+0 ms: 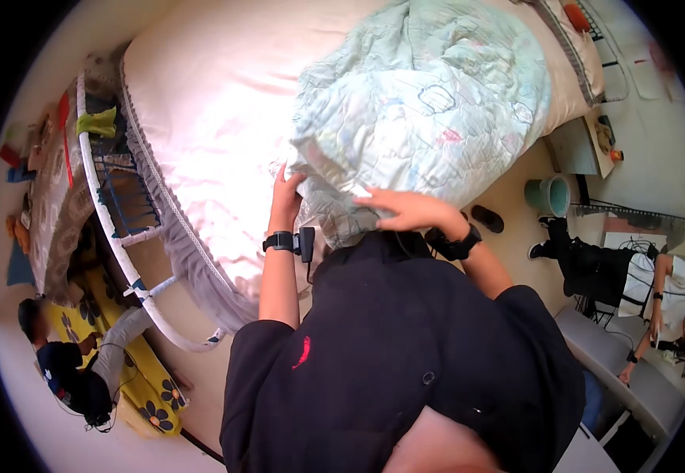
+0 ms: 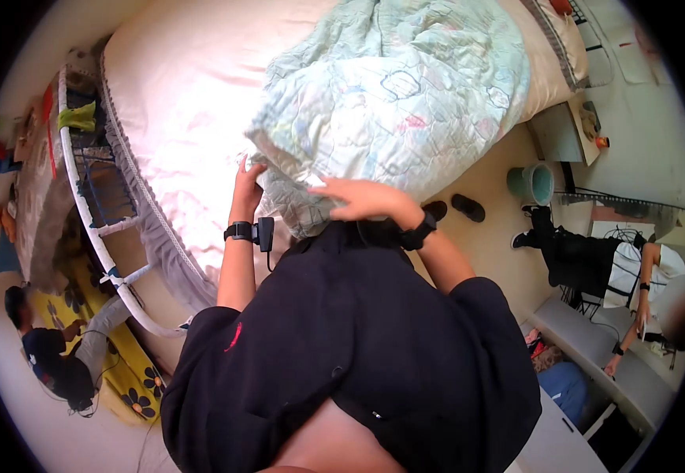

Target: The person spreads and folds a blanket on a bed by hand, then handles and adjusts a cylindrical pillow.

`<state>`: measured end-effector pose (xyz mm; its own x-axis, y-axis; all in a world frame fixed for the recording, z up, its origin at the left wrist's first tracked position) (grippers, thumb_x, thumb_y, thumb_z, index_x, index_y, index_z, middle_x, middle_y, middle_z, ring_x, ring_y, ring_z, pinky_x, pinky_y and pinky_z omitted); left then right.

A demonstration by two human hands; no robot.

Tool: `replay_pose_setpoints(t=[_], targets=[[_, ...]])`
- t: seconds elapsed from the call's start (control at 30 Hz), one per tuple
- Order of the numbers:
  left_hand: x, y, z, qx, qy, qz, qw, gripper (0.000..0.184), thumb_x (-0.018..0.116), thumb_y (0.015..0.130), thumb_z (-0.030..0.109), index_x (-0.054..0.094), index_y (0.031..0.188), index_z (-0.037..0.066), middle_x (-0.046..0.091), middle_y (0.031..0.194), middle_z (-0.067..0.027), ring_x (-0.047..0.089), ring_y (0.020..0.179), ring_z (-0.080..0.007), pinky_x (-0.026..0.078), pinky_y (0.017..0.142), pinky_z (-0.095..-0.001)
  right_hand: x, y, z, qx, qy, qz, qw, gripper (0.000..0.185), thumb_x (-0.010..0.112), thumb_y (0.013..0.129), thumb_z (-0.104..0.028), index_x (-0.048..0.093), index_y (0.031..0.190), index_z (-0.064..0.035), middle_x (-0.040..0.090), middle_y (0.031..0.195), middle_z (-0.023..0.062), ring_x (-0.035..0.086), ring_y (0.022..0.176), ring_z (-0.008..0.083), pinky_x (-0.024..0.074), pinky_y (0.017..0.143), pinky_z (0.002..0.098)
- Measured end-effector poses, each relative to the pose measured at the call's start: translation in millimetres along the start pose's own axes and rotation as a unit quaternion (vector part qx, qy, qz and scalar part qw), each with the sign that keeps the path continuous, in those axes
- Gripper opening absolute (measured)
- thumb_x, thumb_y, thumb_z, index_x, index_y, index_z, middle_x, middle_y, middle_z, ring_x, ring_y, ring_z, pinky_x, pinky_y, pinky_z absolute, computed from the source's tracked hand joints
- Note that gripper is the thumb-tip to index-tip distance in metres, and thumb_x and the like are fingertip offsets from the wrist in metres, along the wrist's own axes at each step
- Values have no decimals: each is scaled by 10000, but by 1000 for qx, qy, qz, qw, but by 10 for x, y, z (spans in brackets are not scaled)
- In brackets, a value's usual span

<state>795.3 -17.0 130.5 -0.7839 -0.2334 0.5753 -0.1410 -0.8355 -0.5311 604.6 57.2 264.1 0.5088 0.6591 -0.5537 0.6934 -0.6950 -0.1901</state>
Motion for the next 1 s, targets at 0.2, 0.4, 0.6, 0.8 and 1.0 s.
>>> replay_pose_setpoints(t=[0.2,0.4,0.6,0.8,1.0], targets=[[377,-505,-17,4,237,-101,966,489,497,727,14,437,1213,19,560,968,-24,528,827,-98,428,701,-216,259,212,270,70,31,-37,996,600,536,761,-308,344,1268,-53,423,1226,202,426,1112,322,346,920,330],[782,-738,-242,-21,363,-195,911,525,492,759,64,387,1273,84,485,1176,-52,462,1025,-120,373,848,-233,15,577,205,46,130,74,988,782,644,719,-290,204,1312,-33,439,1183,219,456,1087,291,376,894,336],[767,-812,-307,-78,419,-263,865,535,544,766,68,381,1275,93,243,1369,-93,453,995,-111,376,834,-236,302,422,326,180,500,7,847,774,625,751,-258,148,1324,-52,418,1193,120,516,977,209,441,812,330],[1174,-862,-348,-87,328,-417,843,246,528,789,79,596,1024,50,216,1382,-121,516,823,-67,427,730,-230,107,13,934,308,489,311,754,348,475,729,-118,479,1052,11,552,909,71,512,799,143,414,698,256],[640,-228,-149,45,457,-22,888,566,637,747,227,407,1205,-13,508,1132,-126,489,1031,-232,403,857,-305,-197,-414,690,271,580,296,709,214,460,725,-102,519,912,-17,530,759,12,482,640,84,407,585,212]])
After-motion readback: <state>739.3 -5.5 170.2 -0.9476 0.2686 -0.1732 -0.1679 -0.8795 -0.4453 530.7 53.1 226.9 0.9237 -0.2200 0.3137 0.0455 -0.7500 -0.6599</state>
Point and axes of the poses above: each hand's wrist, its own y-axis towards the middle knuckle, its own x-axis out of the palm, z = x × y, the point moved 8 cm from there along y, towards the middle knuckle
